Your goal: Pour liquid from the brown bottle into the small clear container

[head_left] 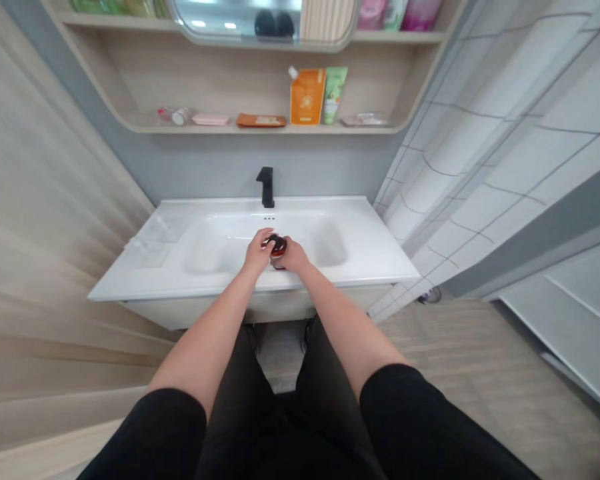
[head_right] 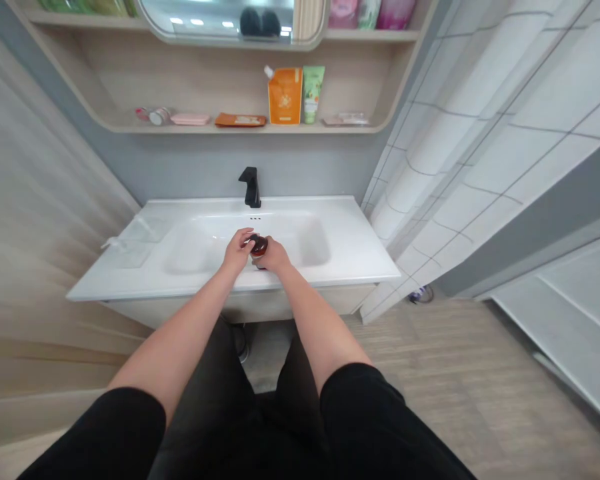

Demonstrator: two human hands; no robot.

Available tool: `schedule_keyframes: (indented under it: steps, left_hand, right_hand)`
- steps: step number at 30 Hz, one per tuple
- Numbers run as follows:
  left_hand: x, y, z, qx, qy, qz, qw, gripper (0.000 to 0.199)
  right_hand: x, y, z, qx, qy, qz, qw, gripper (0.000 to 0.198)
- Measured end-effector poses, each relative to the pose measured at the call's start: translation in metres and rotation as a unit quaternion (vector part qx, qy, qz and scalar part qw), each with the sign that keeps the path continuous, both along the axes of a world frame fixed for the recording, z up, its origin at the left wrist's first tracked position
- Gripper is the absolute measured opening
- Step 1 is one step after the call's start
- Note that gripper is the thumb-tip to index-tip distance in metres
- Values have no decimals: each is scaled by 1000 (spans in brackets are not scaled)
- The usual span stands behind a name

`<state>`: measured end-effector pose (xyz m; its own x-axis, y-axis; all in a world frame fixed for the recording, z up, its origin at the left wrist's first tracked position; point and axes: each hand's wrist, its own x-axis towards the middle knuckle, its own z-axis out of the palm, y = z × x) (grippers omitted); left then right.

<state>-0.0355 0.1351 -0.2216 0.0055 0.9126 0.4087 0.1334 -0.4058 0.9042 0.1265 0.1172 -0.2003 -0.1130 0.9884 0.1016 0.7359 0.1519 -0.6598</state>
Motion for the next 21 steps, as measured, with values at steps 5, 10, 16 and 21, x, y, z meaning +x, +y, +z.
schedule_keyframes:
  steps: [5, 10, 16, 21]
  left_hand:
    - [1, -2, 1, 12, 28, 55, 998, 44]
    - [0, -3, 3, -11, 1, 27, 1000, 44]
    - [1, -3, 3, -14, 1, 44, 999, 50]
    - [1, -1, 1, -4, -7, 42, 999, 43]
  right_hand:
    - [1, 0, -1, 11, 2, 15, 1000, 61]
    - [0, 0, -2, 4, 1, 6, 1000, 61]
    - [0, 2, -5, 11, 1, 11, 1000, 63]
    - [0, 1, -4, 7, -8, 8, 1000, 61]
